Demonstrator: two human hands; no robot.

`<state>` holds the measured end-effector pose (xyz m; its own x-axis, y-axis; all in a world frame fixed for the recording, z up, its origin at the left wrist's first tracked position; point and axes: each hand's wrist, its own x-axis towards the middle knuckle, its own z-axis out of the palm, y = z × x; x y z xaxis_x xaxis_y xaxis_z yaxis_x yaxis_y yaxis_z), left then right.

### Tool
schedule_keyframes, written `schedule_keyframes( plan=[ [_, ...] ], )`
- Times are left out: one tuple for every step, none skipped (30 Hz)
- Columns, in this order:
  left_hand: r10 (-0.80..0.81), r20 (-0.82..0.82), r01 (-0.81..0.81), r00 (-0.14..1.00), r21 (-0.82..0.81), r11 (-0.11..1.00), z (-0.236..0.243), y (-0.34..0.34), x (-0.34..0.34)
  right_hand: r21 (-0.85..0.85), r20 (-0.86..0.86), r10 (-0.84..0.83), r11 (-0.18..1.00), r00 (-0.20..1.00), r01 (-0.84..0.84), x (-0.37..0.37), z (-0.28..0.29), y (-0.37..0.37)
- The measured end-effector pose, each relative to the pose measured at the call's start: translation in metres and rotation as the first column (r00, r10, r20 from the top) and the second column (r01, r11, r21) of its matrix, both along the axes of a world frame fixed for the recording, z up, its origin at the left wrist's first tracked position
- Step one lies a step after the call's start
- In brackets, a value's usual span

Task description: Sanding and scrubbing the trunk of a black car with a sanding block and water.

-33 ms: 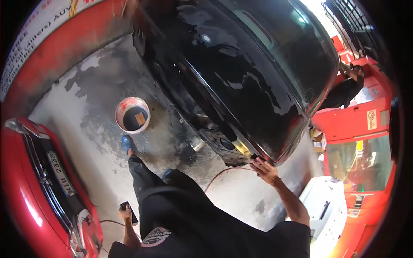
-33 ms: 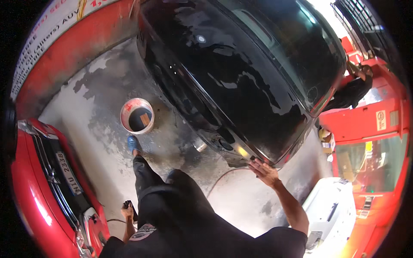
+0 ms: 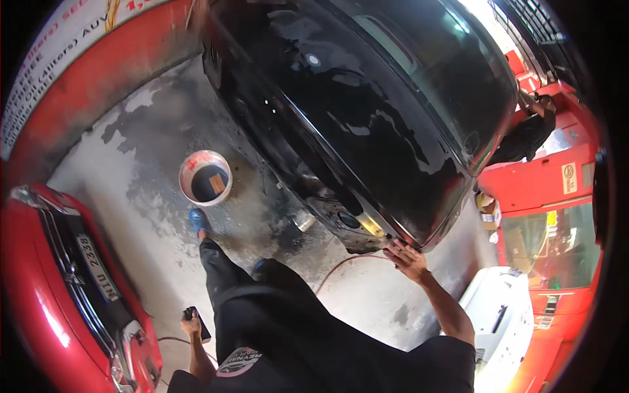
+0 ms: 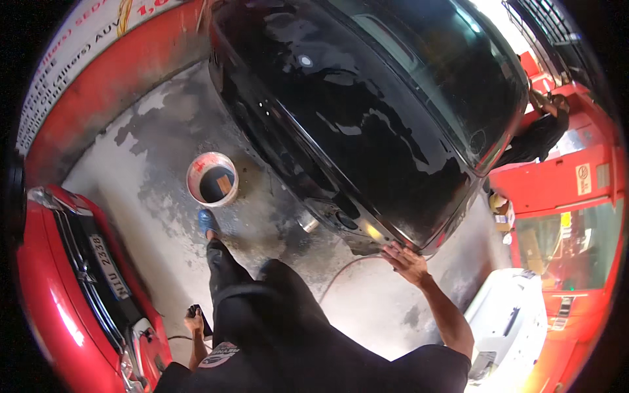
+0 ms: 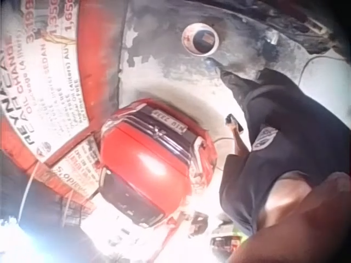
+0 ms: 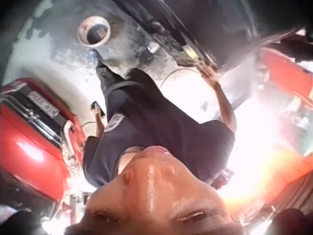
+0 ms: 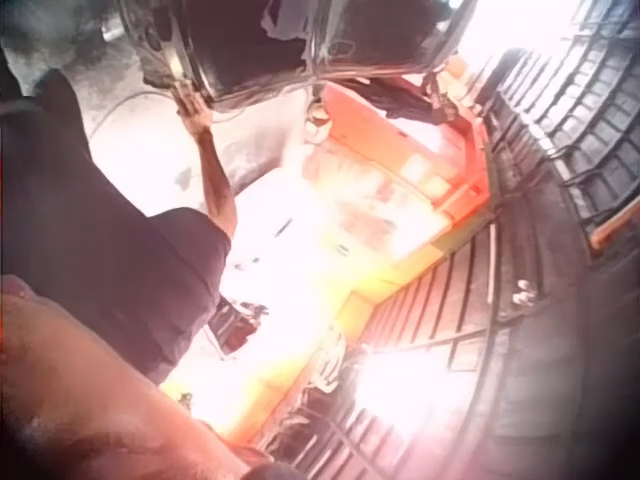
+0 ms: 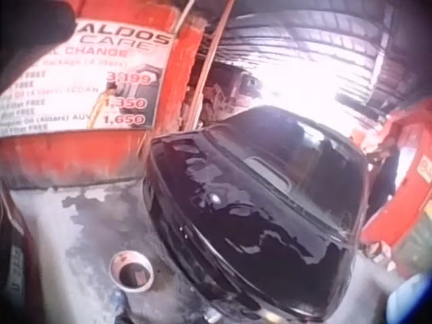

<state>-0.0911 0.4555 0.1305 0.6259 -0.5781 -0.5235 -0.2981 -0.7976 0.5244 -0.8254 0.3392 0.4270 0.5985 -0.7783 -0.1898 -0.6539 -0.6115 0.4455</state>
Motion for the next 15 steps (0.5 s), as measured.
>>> schedule_keyframes(
  plan=[
    [-0.004,0.025,0.005,1.0,-0.017,1.0,0.0,-0.013,0.008,0.033,0.034,-0.037,0.999,0.999,0.036,-0.002,-0.003,0.002],
    [0.033,0.128,-0.02,0.991,-0.098,0.995,0.004,-0.02,0.019,-0.045,0.121,-0.03,0.998,0.992,0.035,0.014,0.002,-0.004],
    [0.077,0.226,-0.035,0.971,-0.183,0.983,0.01,-0.027,0.033,-0.123,0.205,-0.016,0.992,0.979,0.042,0.031,0.008,-0.014],
    [0.058,0.2,-0.033,0.978,-0.125,0.992,0.022,-0.05,0.033,-0.18,0.258,-0.058,0.978,0.964,0.107,0.043,0.009,-0.021],
    [0.1,0.193,-0.077,0.976,-0.124,0.989,0.036,-0.065,0.036,-0.228,0.324,-0.081,0.96,0.943,0.161,0.057,0.007,-0.035],
    [0.084,0.2,-0.058,0.976,-0.13,0.99,0.052,-0.084,0.032,-0.3,0.329,-0.052,0.941,0.943,0.157,0.074,0.007,-0.052],
    [0.066,0.207,-0.037,0.976,-0.139,0.99,0.065,-0.103,0.033,-0.359,0.39,-0.057,0.91,0.919,0.209,0.095,0.003,-0.067],
    [0.059,0.224,-0.005,0.973,-0.234,0.972,0.063,-0.11,0.045,-0.413,0.46,-0.036,0.876,0.887,0.249,0.12,0.0,-0.088],
    [0.005,0.174,0.024,0.985,-0.165,0.986,0.074,-0.131,0.039,-0.413,0.523,-0.053,0.858,0.851,0.307,0.139,-0.001,-0.106],
    [-0.026,0.215,0.06,0.976,-0.157,0.986,0.083,-0.151,0.029,-0.422,0.611,-0.059,0.82,0.79,0.387,0.16,-0.002,-0.127],
    [-0.056,0.255,0.095,0.965,-0.142,0.985,0.088,-0.166,0.026,-0.421,0.695,-0.052,0.78,0.717,0.463,0.181,0.001,-0.148],
    [-0.121,0.253,0.166,0.96,-0.166,0.972,0.088,-0.178,0.03,-0.419,0.748,-0.017,0.763,0.664,0.492,0.2,0.006,-0.168],
    [-0.183,0.253,0.234,0.95,-0.188,0.954,0.09,-0.189,0.034,-0.414,0.795,0.021,0.749,0.606,0.517,0.21,0.011,-0.18],
    [-0.224,0.206,0.26,0.952,-0.165,0.951,0.11,-0.205,0.029,-0.388,0.816,0.004,0.746,0.578,0.542,0.213,0.016,-0.178],
    [-0.225,0.236,0.256,0.946,-0.111,0.96,0.102,-0.211,0.036,-0.361,0.835,-0.013,0.743,0.551,0.564,0.21,0.021,-0.173]
  ],
)
